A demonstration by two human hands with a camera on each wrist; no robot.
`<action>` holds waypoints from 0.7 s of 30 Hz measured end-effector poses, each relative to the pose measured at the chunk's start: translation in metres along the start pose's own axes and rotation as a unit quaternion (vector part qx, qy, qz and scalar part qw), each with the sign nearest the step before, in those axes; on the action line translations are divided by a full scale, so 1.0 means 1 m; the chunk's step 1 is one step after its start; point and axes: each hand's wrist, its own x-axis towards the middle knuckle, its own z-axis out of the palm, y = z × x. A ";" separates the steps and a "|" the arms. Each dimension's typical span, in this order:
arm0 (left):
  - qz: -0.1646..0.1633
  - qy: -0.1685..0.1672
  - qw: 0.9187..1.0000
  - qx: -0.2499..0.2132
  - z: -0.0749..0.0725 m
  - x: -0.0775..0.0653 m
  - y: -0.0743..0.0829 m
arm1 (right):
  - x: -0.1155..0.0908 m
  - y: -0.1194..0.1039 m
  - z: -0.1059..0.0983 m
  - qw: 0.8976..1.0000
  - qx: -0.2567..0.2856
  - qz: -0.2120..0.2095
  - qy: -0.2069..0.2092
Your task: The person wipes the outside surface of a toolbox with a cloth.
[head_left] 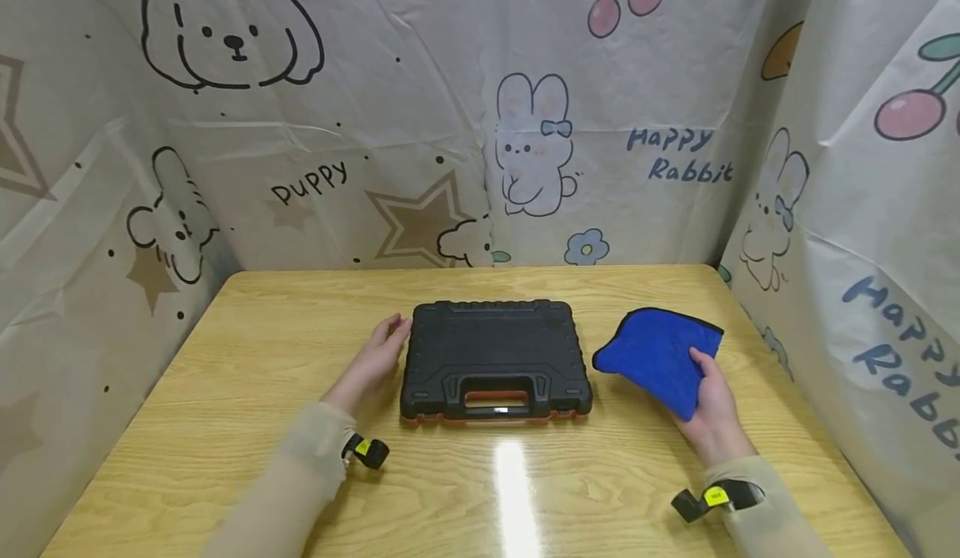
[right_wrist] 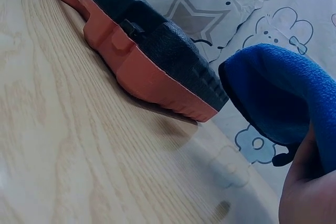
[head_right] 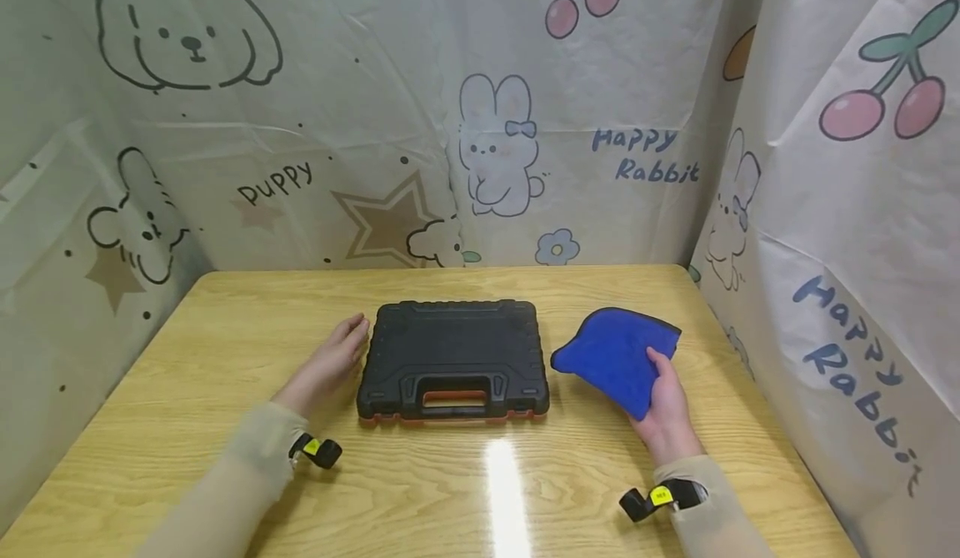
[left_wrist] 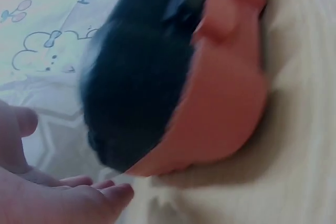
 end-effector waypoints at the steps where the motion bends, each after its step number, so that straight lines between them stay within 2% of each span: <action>1: -0.003 -0.003 1.000 -0.018 0.003 0.000 -0.002 | 0.000 0.000 0.000 1.000 0.000 0.000 0.001; 3: -0.005 -0.012 0.999 -0.036 0.007 0.000 -0.005 | 0.000 0.000 0.000 1.000 0.000 0.001 0.003; 7: -0.005 -0.027 0.999 -0.018 0.015 0.000 -0.013 | -0.001 0.001 0.001 1.000 -0.001 0.003 0.003; 14: -0.007 -0.011 1.000 -0.001 0.022 -0.001 -0.025 | -0.001 0.001 0.003 1.000 -0.007 0.002 0.002; 17: -0.011 -0.003 1.000 -0.002 0.023 -0.003 -0.026 | 0.000 0.001 0.005 1.000 -0.020 0.007 0.006; 18: -0.012 -0.003 1.000 -0.004 0.023 -0.007 -0.022 | 0.001 0.002 0.005 1.000 -0.026 0.010 0.009; 21: -0.011 0.000 1.000 -0.012 0.025 -0.006 -0.023 | 0.002 0.001 0.008 0.998 -0.047 0.020 0.021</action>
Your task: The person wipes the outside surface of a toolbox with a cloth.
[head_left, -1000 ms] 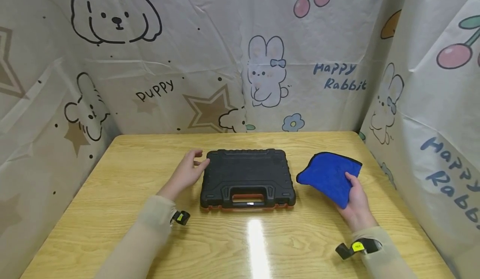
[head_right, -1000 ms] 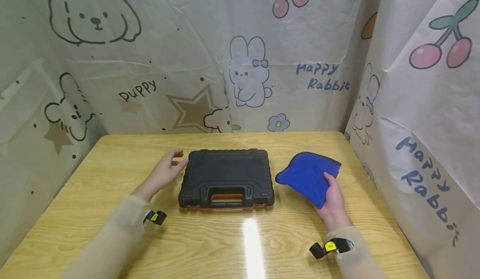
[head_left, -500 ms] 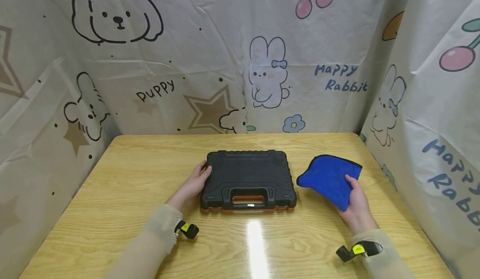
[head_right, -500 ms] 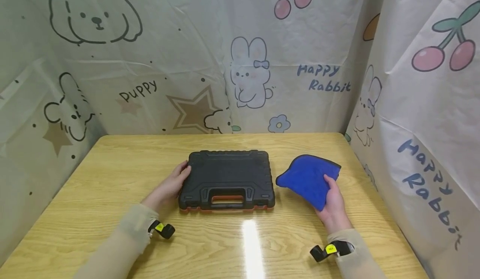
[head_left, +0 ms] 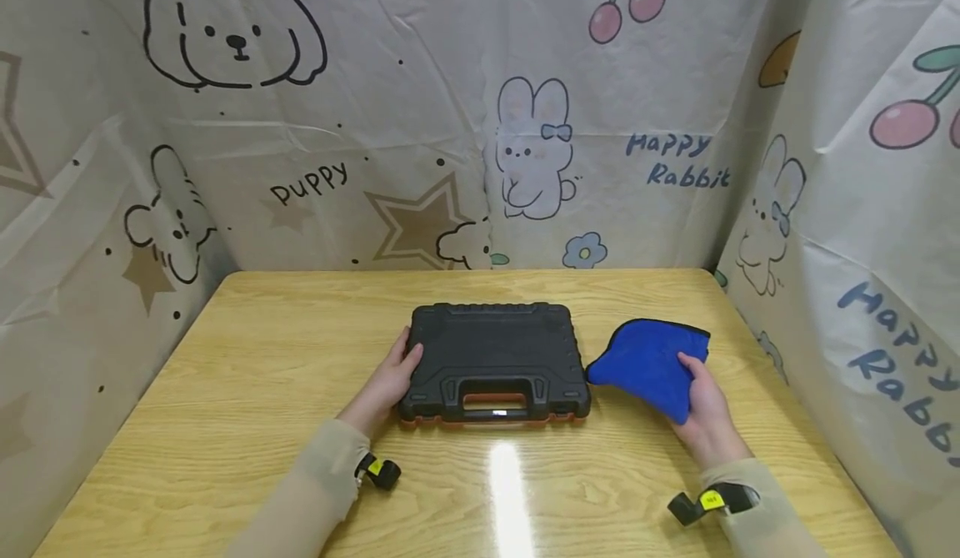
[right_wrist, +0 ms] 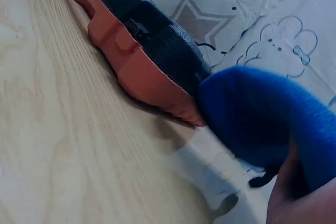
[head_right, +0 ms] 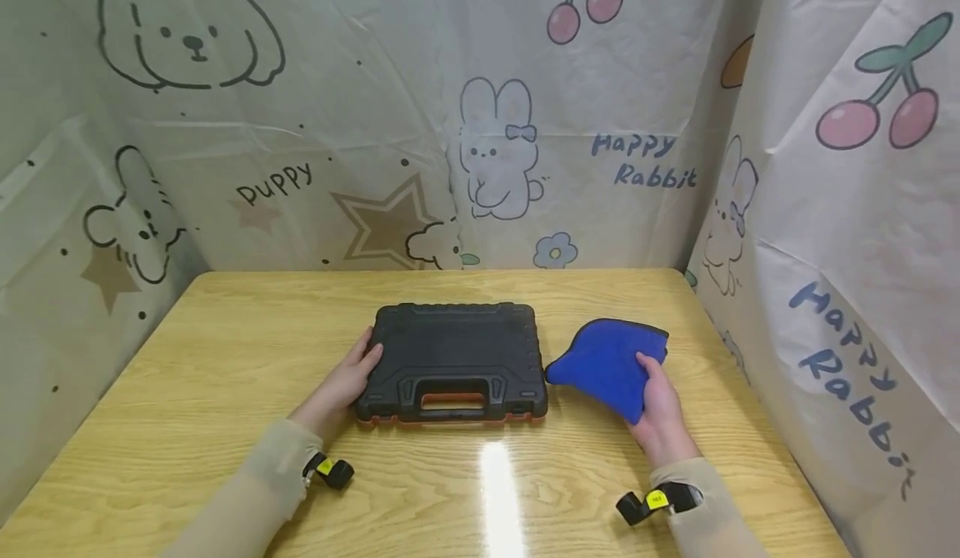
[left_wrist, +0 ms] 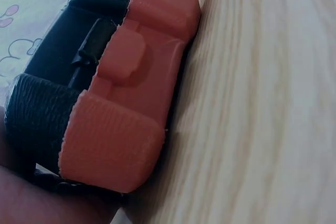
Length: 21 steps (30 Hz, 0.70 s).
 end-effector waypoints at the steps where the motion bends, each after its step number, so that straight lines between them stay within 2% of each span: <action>1: -0.002 0.002 1.000 -0.003 0.000 0.000 -0.001 | 0.000 0.000 0.002 1.000 -0.012 0.003 0.009; 4: 0.001 0.008 1.000 -0.008 0.000 0.004 -0.007 | 0.000 -0.007 0.011 0.997 -0.068 -0.002 0.024; 6: 0.002 0.009 1.000 -0.015 0.000 0.004 -0.008 | 0.000 -0.015 0.019 0.992 -0.119 -0.020 0.029; 8: 0.001 0.009 1.000 -0.024 0.000 0.004 -0.009 | 0.001 -0.026 0.028 0.980 -0.189 -0.051 0.026; 10: 0.001 0.011 0.999 -0.031 0.000 0.005 -0.009 | 0.003 -0.036 0.036 0.961 -0.262 -0.082 0.018; 12: 0.002 0.013 0.999 -0.040 0.000 0.005 -0.009 | 0.008 -0.044 0.044 0.929 -0.352 -0.113 0.013; 16: 0.012 0.012 0.999 -0.046 0.000 0.005 -0.009 | 0.024 -0.052 0.057 0.843 -0.517 -0.149 0.005; 19: 0.013 0.010 0.999 -0.048 -0.001 0.005 -0.012 | 0.038 -0.049 0.068 0.779 -0.602 -0.174 0.013; 21: 0.010 0.010 0.999 -0.052 -0.002 0.005 -0.013 | 0.046 -0.042 0.077 0.736 -0.644 -0.209 0.020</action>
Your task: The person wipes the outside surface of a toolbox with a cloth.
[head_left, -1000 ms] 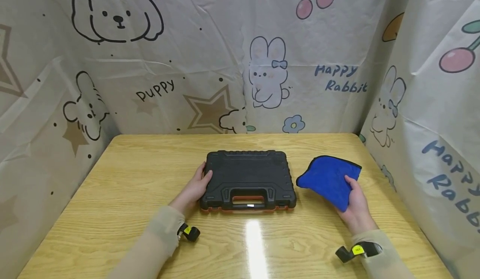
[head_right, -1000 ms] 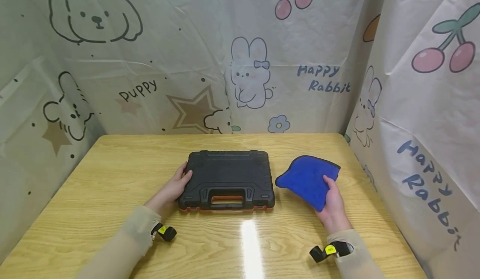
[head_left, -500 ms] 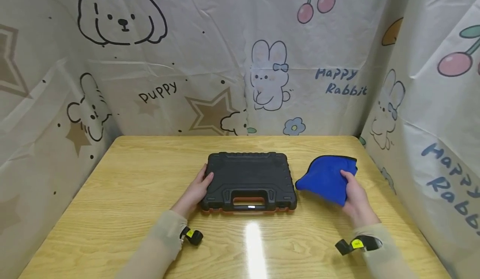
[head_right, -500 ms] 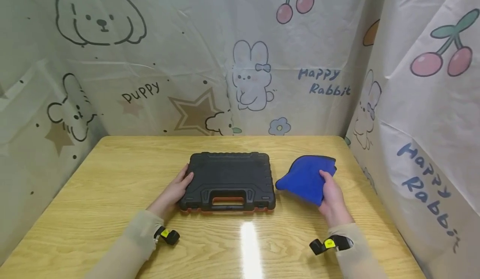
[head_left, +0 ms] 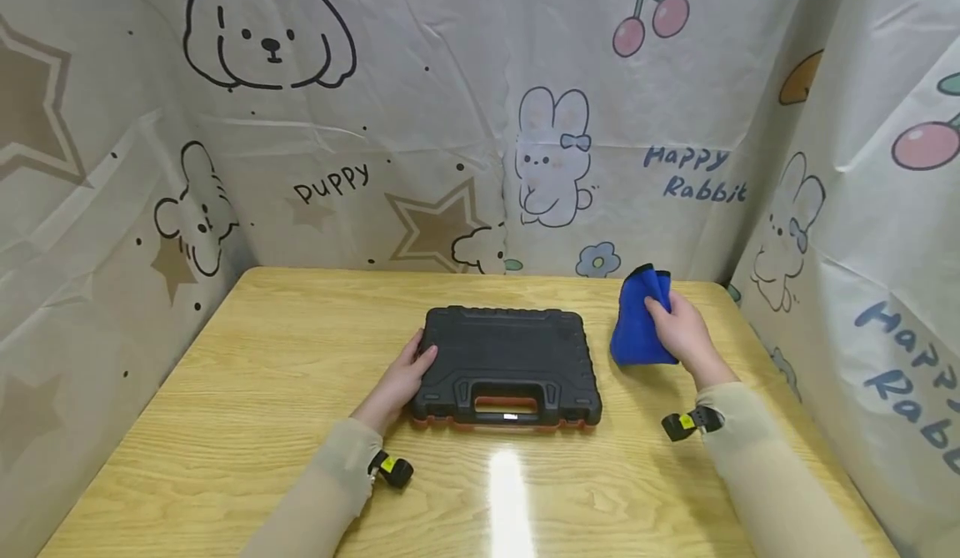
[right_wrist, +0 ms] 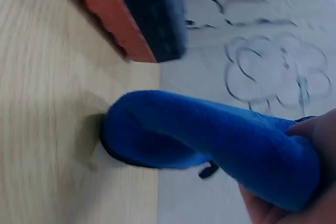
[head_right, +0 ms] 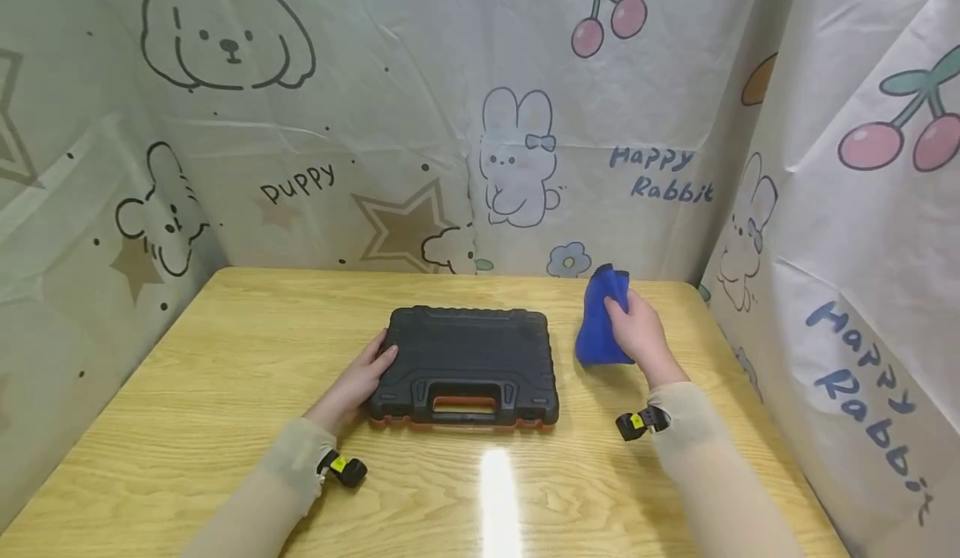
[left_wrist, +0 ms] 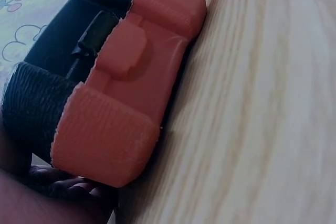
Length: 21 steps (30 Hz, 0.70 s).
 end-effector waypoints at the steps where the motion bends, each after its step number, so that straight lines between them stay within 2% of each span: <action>1: -0.001 -0.001 1.000 -0.002 0.000 0.000 -0.001 | 0.003 -0.003 0.007 0.999 -0.029 -0.023 0.014; 3: -0.001 -0.001 1.000 -0.004 -0.001 -0.001 -0.003 | 0.007 -0.009 0.022 0.992 -0.086 -0.079 0.041; 7: 0.001 0.005 1.000 0.004 -0.001 -0.003 -0.003 | 0.011 -0.023 0.057 0.962 -0.183 -0.195 0.060; 9: 0.002 0.009 1.000 0.012 -0.001 -0.003 -0.002 | 0.010 -0.027 0.072 0.946 -0.223 -0.229 0.046; 11: 0.004 0.011 1.000 0.018 -0.001 -0.003 -0.001 | 0.008 -0.030 0.083 0.937 -0.251 -0.242 0.033; 14: 0.004 0.012 1.000 0.029 0.000 -0.002 0.000 | 0.005 -0.030 0.092 0.932 -0.271 -0.240 0.023; 18: 0.003 0.021 0.999 0.035 0.001 -0.002 0.001 | 0.000 -0.028 0.095 0.935 -0.263 -0.236 0.010; 21: 0.005 0.040 0.998 0.038 0.003 -0.003 0.001 | -0.005 -0.026 0.096 0.937 -0.250 -0.244 -0.011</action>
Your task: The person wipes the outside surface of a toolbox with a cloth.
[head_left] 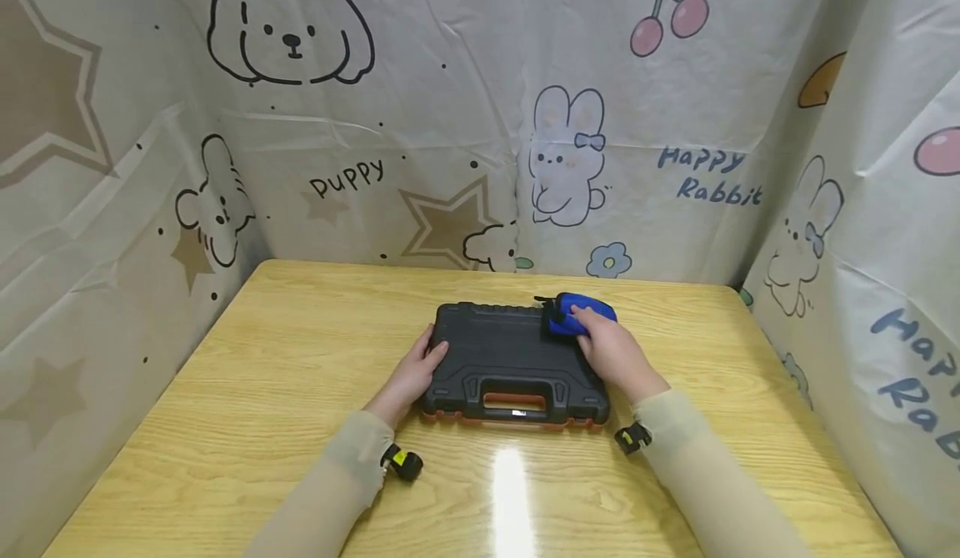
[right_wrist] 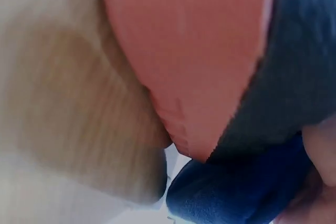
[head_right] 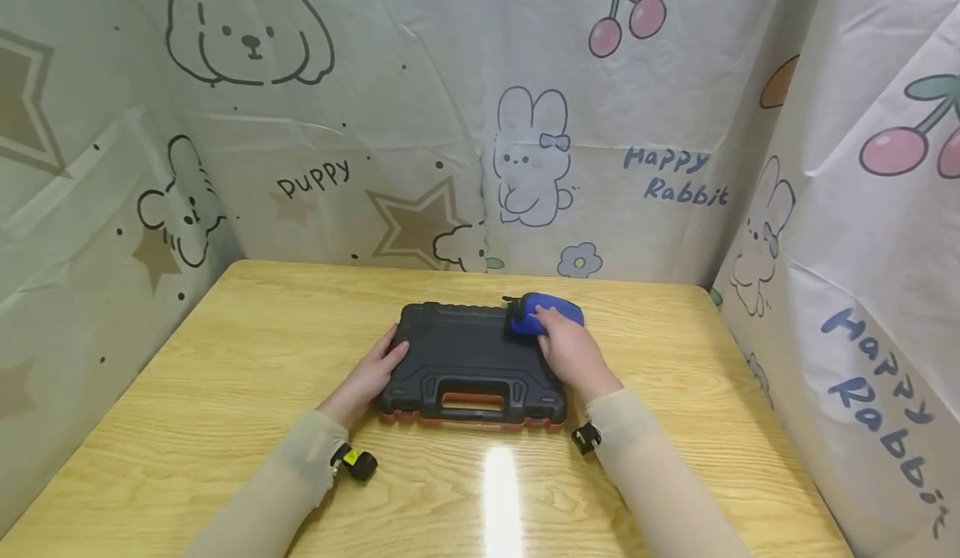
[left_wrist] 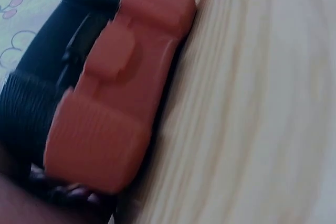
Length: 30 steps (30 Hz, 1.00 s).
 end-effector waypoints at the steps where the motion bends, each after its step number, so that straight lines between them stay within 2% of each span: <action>1: 0.002 0.006 1.000 0.001 0.001 0.000 0.000 | -0.002 0.000 0.001 1.000 0.006 -0.003 -0.002; 6: 0.006 0.021 1.000 -0.003 0.008 -0.001 0.001 | -0.018 -0.001 0.003 0.999 0.019 -0.031 -0.005; 11: 0.006 0.026 1.000 -0.005 0.008 -0.001 0.000 | -0.037 -0.003 0.000 0.998 0.028 -0.052 -0.013; 23: 0.016 0.025 1.000 0.002 0.007 0.001 0.001 | -0.086 -0.017 -0.017 0.995 0.018 -0.075 -0.059; 30: 0.009 0.027 1.000 0.008 0.003 -0.001 -0.001 | -0.104 -0.033 -0.026 0.993 0.020 -0.083 -0.083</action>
